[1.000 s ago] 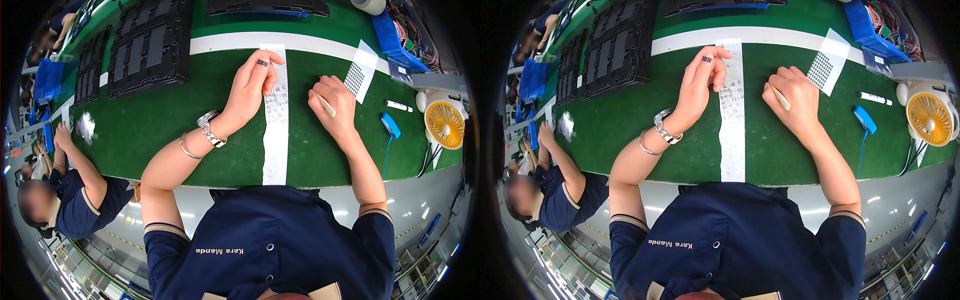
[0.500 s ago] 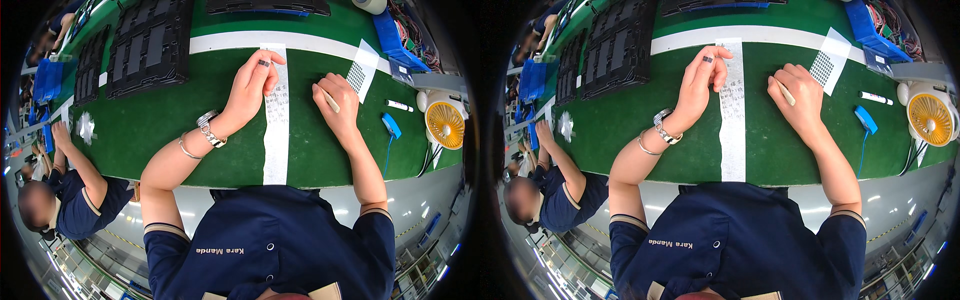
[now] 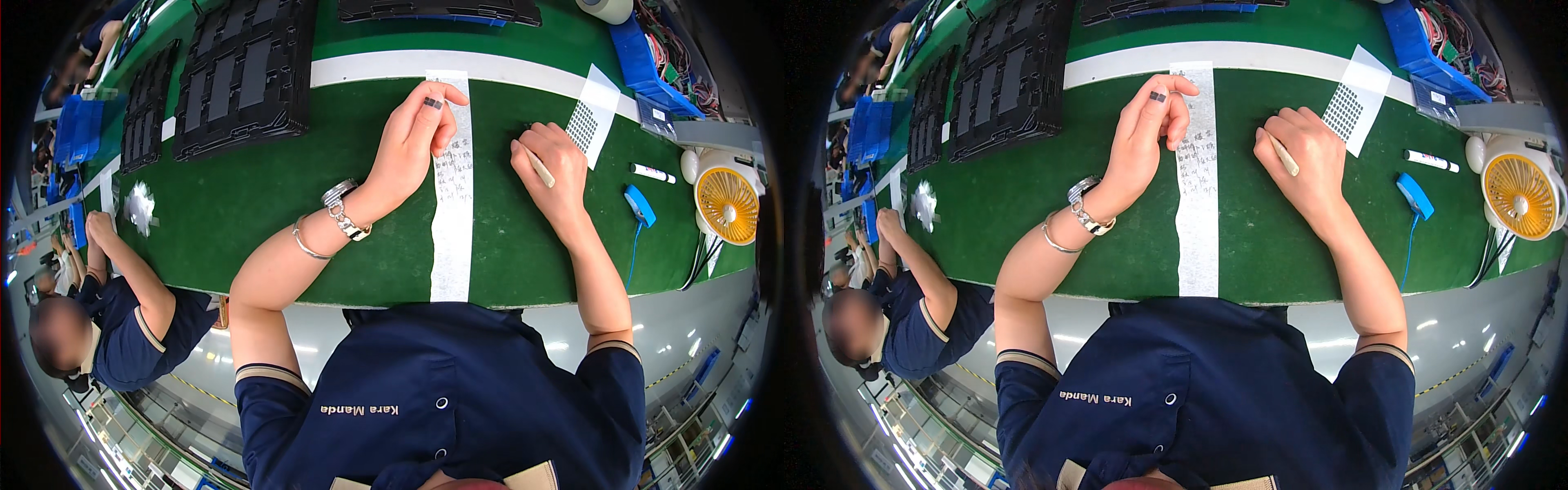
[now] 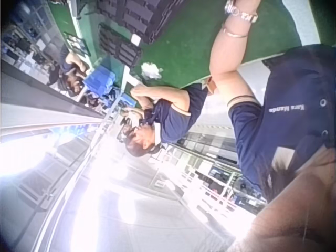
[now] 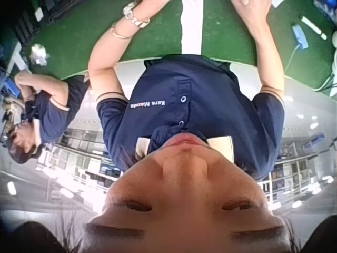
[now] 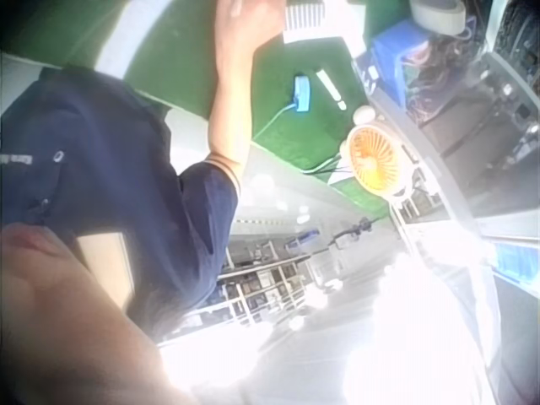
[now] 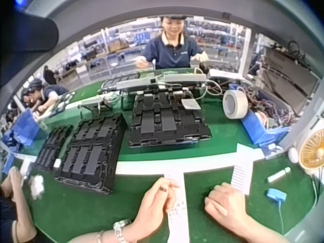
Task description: The person is seen writing on a piece of paper and then assembling some small black plastic parts into a larger tray.
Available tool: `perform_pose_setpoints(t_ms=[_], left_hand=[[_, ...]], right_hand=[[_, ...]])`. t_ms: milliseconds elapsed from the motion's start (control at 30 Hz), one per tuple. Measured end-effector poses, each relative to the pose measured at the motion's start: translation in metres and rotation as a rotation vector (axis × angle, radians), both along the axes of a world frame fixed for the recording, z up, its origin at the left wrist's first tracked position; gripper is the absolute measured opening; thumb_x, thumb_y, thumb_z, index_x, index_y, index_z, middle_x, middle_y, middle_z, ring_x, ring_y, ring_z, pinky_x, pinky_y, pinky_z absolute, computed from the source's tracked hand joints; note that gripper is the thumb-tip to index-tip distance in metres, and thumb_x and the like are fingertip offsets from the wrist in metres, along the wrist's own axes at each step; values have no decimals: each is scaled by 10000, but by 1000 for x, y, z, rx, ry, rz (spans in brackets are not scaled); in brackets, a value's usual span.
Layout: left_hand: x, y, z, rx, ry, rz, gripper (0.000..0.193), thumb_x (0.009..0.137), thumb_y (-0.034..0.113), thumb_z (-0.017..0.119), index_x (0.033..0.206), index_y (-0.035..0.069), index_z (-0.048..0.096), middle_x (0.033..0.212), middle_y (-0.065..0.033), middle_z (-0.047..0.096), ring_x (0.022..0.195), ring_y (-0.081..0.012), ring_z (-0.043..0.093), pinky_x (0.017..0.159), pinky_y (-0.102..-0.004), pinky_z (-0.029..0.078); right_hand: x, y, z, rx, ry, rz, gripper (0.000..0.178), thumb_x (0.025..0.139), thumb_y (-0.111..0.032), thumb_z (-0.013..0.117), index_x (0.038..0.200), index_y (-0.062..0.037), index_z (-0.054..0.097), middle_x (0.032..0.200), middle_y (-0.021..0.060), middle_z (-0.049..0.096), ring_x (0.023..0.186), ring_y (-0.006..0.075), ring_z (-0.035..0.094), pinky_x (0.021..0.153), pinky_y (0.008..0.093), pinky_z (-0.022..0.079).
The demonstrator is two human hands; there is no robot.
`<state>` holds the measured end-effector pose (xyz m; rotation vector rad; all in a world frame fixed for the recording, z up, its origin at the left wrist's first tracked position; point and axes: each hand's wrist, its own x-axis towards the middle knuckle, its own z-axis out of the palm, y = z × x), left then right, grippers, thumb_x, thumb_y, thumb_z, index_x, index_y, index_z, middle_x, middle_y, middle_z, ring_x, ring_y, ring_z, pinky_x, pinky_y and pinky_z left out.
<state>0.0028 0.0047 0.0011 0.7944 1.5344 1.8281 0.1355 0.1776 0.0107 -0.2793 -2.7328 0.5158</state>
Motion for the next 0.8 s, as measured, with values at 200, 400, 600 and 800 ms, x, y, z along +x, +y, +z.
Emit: perform_pose_setpoints(t_ms=[200, 400, 600, 800], left_hand=[[0, 0, -2, 20, -31, 12, 358, 1055, 317, 345, 1075, 20, 545, 653, 24, 418, 590, -60, 378, 550, -224, 352], [0, 0, -2, 21, -27, 5, 370, 1057, 326, 339, 1078, 17, 541, 654, 23, 418, 590, -60, 378, 550, -224, 352], [-1, 0, -2, 6, 14, -9, 402, 1063, 325, 302, 1103, -4, 529, 675, 13, 418, 599, -66, 376, 555, -222, 342], [0, -1, -1, 6, 3, -9, 398, 1061, 327, 308, 1103, 0, 530, 676, 13, 418, 601, -68, 375, 555, -225, 341]], right_hand=[[0, 1, -3, -12, 22, -52, 142, 777, -129, 652, 675, -48, 595, 680, 62, 561, 656, 248, 564, 560, 389, 462], [0, 1, 1, 9, -16, -24, 164, 779, -132, 634, 652, -43, 580, 661, 64, 556, 648, 242, 561, 554, 387, 457], [2, 4, -2, -75, 14, -37, 191, 778, -143, 624, 625, -41, 569, 638, 68, 545, 618, 240, 544, 544, 387, 449], [1, 4, -1, -73, 9, -19, 191, 783, -146, 622, 635, -36, 572, 646, 74, 549, 634, 250, 559, 553, 395, 453]])
